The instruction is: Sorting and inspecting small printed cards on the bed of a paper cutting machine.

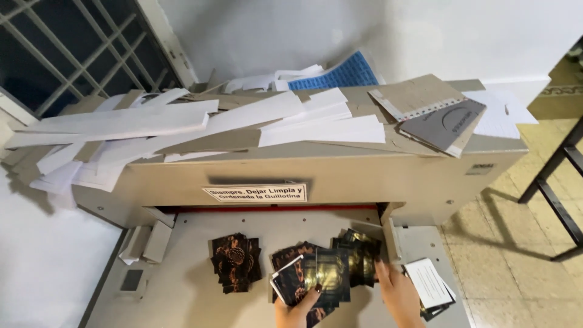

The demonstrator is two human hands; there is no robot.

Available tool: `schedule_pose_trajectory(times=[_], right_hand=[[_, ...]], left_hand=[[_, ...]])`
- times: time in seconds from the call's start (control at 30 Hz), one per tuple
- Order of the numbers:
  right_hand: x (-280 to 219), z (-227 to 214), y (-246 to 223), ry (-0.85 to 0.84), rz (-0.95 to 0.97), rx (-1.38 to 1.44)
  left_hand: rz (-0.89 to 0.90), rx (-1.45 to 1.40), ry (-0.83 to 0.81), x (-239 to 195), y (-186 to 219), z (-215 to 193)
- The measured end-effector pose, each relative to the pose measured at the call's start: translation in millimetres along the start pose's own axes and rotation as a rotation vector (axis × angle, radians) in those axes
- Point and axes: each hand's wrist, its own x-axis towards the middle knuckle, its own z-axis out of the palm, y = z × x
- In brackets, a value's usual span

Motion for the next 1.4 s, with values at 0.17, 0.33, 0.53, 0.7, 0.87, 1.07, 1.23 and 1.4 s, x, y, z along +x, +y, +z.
schedule_pose_trajectory(times=[0.17, 0.33, 0.53, 0.7, 0.87, 1.07, 1.23, 1.4], right_hand=[[-86.6, -53.0, -58.2, -0.522, 0.009, 1.092], [-87.3, -50.8, -67.9, -0.381, 0.249, 1.325], [-57.2, -25.4, -34.6, -0.094, 0.128, 1.433], [-48.4, -49.7, -47.2, 0.025, 0.049, 1.2], [-21.6, -32.5, -20.6, -0.287, 0.295, 0.02], [-112.1, -55.6, -72.4, -0.551, -0.035, 0.716], [-107.6, -28.2, -68.6, -0.417, -0.036, 0.95], [-103.0, -29.7, -70.5, -0.256, -0.007, 1.228]], left_hand=[[0.058, 0.144, -0.098, 12.0, -14.6, -2.6], [-0.035, 0.326, 0.137, 18.9, -24.5, 3.8], [-0.016, 0.17, 0.142, -20.2, 5.3, 13.7], [0.045, -0.002, 0.017, -43.4, 27.8, 21.0], [-0.099, -0.077, 0.067, -46.5, 37.9, 23.8], [-0.004, -0.033, -0.069, -33.5, 20.5, 21.8], [-0.08, 0.046, 0.119, -25.9, 18.9, 14.1], [-0.004, -0.226, 0.266, -39.8, 47.6, 7.0]])
